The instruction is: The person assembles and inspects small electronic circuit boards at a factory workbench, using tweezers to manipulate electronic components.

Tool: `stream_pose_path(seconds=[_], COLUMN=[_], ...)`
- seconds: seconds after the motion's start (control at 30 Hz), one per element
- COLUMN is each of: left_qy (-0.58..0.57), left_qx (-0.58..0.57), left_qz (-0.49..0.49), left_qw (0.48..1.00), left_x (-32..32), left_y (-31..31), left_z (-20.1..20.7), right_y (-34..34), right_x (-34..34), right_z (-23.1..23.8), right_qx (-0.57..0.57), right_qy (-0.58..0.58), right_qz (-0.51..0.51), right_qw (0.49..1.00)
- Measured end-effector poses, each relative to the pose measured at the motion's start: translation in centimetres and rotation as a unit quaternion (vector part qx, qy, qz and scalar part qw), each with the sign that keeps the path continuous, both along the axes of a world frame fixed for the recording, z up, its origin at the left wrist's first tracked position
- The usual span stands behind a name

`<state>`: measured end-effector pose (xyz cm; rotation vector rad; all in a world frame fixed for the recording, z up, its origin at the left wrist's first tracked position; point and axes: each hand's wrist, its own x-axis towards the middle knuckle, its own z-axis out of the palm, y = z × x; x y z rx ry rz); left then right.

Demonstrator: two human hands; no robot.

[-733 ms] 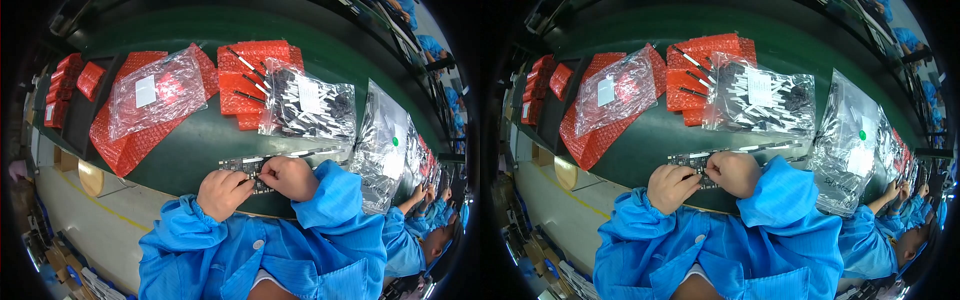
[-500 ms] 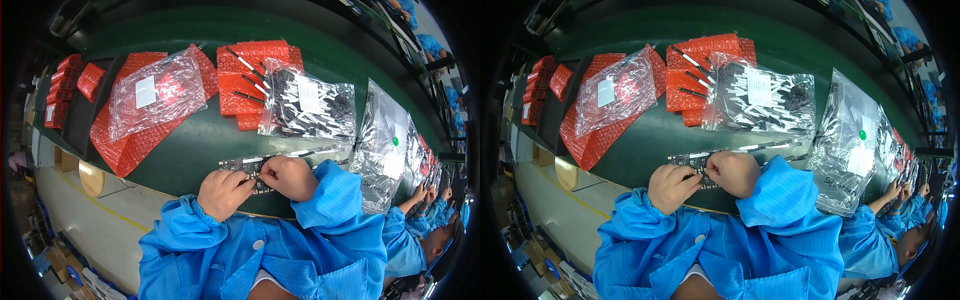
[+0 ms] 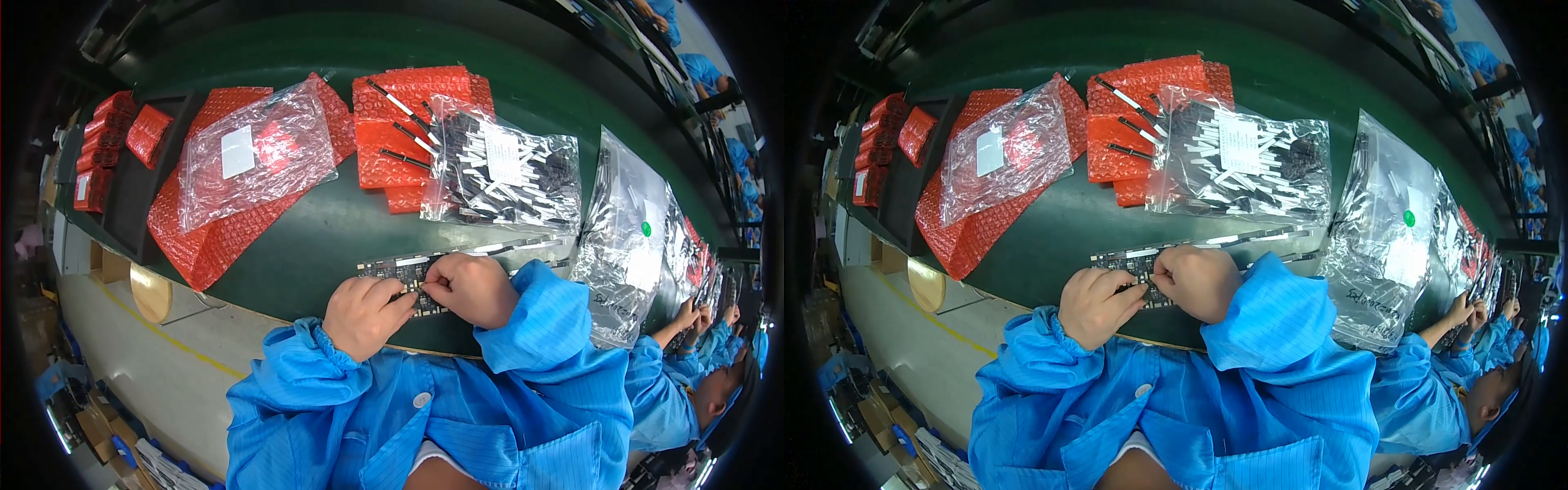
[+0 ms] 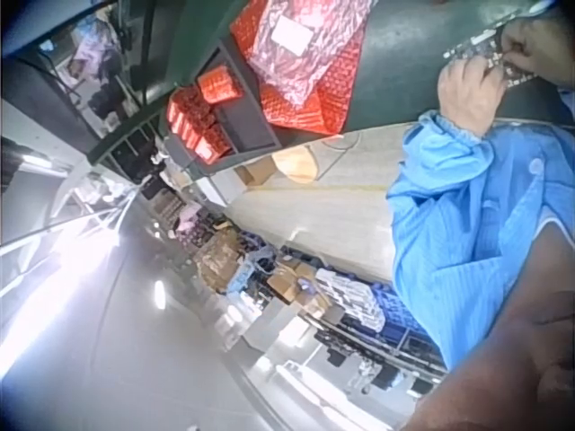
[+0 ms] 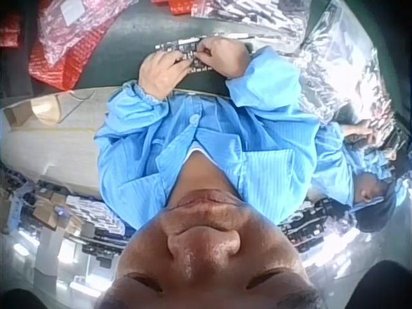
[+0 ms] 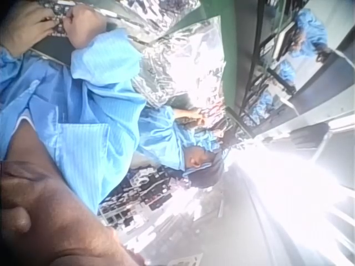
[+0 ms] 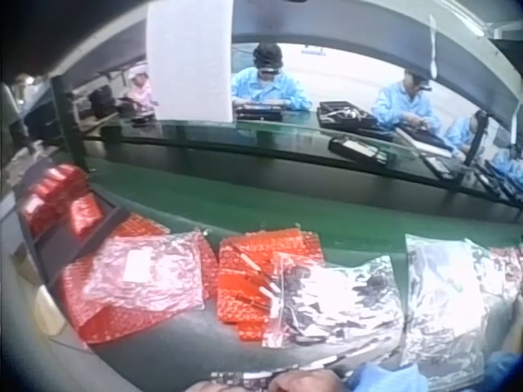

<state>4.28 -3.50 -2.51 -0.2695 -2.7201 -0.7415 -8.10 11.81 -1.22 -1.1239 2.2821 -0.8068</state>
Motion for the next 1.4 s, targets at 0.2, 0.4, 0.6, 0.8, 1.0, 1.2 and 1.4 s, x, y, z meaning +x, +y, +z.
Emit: stream_pose_path(seconds=[0.2,0.4,0.6,0.8,1.0,1.2,1.4], left_qy=[-0.002,-0.006,-0.013,0.006,0.003,-0.019,-0.039], left_qx=[-0.005,-0.007,-0.027,-0.043,-0.036,-0.025,0.005], left_qz=[-0.003,-0.003,-0.006,-0.002,0.002,0.001,-0.017], left_qw=[1.000,1.000,1.000,0.999,0.999,0.999,0.999], left_x=[-0.1,-0.2,0.1,-0.1,-0.1,0.3,-0.5], left_y=[0.0,0.0,0.0,0.1,-0.1,0.0,-0.6], left_z=[-0.1,-0.1,-0.1,-0.1,-0.2,0.1,0.4], right_y=[-0.3,-0.5,-0.9,-0.7,-1.0,-1.5,-0.9], right_x=[0.7,0.8,1.0,0.6,0.6,0.8,0.1], right_z=[0.1,0.0,0.3,0.3,0.3,1.0,0.9], right_qx=[-0.012,-0.004,0.039,0.055,0.065,0.112,0.077], right_qy=[0.042,0.073,0.077,0.067,0.050,0.046,0.036], right_qz=[-0.021,-0.025,-0.019,-0.008,-0.017,-0.007,0.003], right_qw=[0.999,0.997,0.996,0.996,0.997,0.993,0.996])
